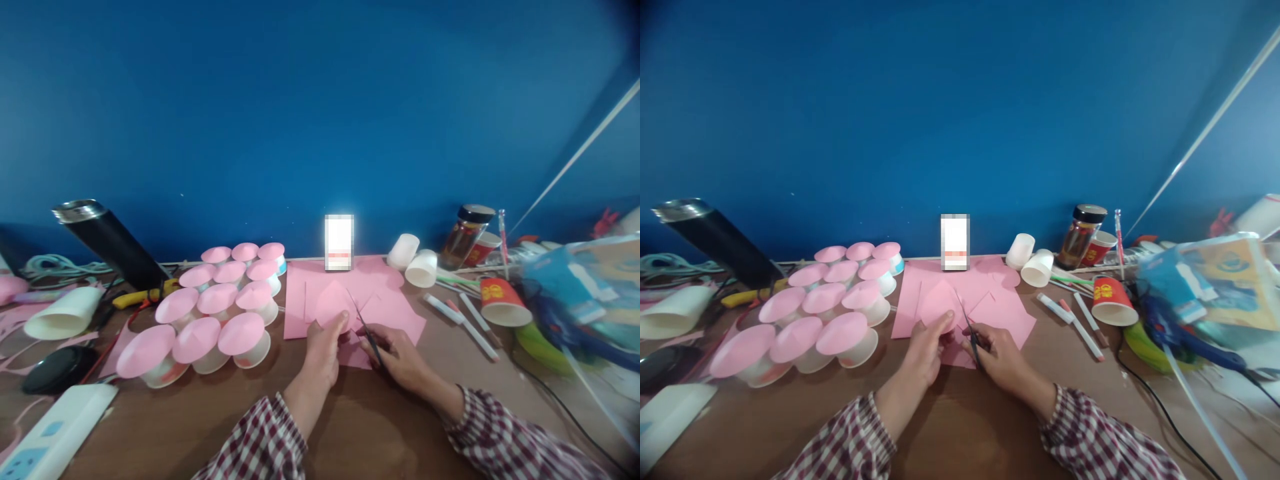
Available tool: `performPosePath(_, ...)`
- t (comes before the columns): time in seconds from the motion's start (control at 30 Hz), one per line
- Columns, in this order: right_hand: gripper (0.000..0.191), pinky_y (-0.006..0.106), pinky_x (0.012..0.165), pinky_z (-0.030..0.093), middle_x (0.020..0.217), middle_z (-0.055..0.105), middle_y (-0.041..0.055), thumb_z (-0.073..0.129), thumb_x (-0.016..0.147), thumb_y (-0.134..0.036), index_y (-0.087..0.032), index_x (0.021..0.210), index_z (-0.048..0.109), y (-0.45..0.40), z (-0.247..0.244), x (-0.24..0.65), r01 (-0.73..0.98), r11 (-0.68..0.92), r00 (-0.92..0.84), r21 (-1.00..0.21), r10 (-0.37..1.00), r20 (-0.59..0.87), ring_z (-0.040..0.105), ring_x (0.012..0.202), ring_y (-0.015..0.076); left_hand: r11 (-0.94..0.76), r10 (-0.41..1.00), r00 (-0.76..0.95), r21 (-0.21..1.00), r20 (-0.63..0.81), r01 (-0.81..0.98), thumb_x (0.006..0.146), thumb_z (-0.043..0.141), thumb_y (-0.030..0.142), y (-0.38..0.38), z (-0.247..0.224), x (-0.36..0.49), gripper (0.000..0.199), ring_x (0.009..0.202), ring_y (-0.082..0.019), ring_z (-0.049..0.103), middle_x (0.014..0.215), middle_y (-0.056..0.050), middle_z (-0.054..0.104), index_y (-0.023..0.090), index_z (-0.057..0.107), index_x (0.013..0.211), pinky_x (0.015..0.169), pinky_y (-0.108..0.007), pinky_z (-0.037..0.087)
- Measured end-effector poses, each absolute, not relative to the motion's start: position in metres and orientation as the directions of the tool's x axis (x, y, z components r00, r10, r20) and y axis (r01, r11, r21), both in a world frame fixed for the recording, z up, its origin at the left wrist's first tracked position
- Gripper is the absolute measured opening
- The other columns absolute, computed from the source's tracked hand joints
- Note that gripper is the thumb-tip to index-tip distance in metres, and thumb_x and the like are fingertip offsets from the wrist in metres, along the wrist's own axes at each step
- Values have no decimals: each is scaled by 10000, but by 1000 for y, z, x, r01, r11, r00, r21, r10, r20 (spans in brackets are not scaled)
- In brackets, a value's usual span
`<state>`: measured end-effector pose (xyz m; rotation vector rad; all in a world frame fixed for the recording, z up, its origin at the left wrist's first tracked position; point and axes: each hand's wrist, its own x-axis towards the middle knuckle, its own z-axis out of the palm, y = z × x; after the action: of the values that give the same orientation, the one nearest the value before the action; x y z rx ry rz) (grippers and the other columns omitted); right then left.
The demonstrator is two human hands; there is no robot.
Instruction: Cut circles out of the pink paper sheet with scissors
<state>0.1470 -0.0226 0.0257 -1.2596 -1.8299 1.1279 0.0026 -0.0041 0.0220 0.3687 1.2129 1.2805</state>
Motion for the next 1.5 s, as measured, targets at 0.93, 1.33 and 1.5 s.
performPosePath(0.93,287,200,470,369,576,512,-25,526,875,-422,-147,832,597,-23,25,144,362,161,-302,-918,952,48,475,514,110,327,889,-117,794,-442,-512,536,806,319,-4,21,3,361,507,-112,537,554,11,560,155,523,688,501,-240,426)
performPosePath(1.33,237,207,470,355,555,525,-28,552,866,-382,-157,800,588,-22,27,145,395,158,-304,-905,952,34,478,509,118,354,873,-116,781,-473,-514,550,792,301,-3,23,3,336,481,-110,523,546,5,561,158,510,665,488,-247,425)
performPosePath(1.5,220,207,468,348,546,517,-32,553,867,-358,-154,789,578,-23,28,145,400,158,-300,-903,953,35,467,501,114,345,878,-122,790,-462,-508,568,784,307,-3,22,3,342,483,-109,521,548,4,561,158,503,692,490,-245,426)
